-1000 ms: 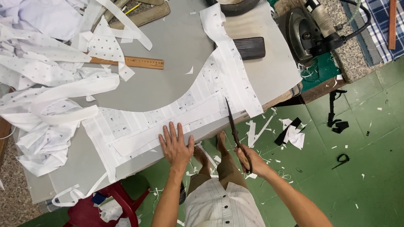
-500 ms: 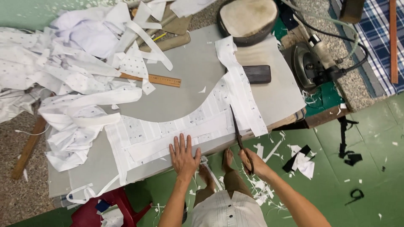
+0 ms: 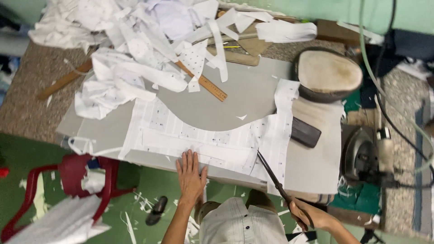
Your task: The person lays out a large piece of white patterned fabric on a table and uses large shears to cut it into long strips. They repeatedly fold the fabric and cut along the edges, creating a pile of cut fabric pieces on the table.
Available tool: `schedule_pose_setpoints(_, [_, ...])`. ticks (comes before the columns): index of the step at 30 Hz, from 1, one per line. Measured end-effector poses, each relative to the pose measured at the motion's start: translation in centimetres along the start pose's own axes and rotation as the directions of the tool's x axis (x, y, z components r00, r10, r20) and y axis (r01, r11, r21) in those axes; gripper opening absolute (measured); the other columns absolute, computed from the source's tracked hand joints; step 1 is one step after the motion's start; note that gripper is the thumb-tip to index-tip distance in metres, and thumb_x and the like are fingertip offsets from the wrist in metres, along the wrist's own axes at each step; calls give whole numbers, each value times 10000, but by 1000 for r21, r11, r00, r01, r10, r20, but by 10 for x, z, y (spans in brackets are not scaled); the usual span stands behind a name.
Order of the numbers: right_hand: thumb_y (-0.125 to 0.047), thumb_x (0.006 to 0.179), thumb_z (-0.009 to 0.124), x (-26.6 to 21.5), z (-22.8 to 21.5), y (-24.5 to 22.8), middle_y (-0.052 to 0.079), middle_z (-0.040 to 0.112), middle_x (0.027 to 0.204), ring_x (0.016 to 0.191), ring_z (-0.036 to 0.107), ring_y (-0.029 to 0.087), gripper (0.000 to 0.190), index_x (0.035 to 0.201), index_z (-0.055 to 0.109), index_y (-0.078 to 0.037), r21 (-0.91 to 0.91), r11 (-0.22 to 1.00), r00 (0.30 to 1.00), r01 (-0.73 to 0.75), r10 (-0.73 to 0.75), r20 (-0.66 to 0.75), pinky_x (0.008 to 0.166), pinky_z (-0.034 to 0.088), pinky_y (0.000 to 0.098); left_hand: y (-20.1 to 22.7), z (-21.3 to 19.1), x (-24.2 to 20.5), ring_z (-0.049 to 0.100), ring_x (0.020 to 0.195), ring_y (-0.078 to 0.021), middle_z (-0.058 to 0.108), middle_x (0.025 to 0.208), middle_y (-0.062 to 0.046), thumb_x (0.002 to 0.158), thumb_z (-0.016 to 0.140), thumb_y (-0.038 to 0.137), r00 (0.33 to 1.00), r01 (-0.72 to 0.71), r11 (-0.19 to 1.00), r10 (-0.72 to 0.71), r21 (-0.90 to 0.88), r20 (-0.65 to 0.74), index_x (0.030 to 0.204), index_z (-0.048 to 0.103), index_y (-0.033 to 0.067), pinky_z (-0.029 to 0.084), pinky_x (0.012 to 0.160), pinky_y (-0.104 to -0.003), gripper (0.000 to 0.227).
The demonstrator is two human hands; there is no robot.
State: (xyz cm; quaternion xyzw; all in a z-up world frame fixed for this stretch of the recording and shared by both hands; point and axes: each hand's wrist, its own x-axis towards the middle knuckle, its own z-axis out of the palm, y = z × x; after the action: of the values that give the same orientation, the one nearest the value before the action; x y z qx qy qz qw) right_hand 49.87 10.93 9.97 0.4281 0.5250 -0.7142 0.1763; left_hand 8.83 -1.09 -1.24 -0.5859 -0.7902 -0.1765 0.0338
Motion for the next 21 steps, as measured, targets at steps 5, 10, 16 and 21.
schedule_pose_setpoints(5, [-520,972,440,9,-100,-2,65,561,765,538,518,169,580,1378,578,-130,-176,964,960,-200,228,161,546,489,305,105,17,-41,233,1556,-401,278,1662,-218,1048,475,448,959,271,958,-278,-95,-60,1567,350,-1,156,1268,-602,698])
schedule_pose_setpoints(10, [-469,1011,446,9,-120,-38,55,564,798,586,529,151,450,1324,562,-167,-522,843,917,-127,300,261,570,566,292,189,9,-65,408,1479,-409,441,1567,-215,1010,670,226,894,306,908,-378,-287,-243,1390,582,-20,404,1205,-538,461])
schedule_pose_setpoints(16, [-664,911,366,23,-123,-47,16,561,781,578,571,104,665,1308,559,-167,-635,772,848,18,324,419,575,570,249,238,27,-68,689,774,-66,818,905,-13,896,762,197,382,620,-2,-873,-784,304,1065,814,71,572,710,-233,217])
schedule_pose_setpoints(21, [-699,793,442,38,-124,-54,44,478,772,578,488,123,763,1304,533,-138,-440,875,801,-200,405,442,491,419,244,249,16,-22,544,408,-115,722,704,-109,989,700,145,245,397,-618,-642,-679,727,1038,779,-13,335,354,-220,183])
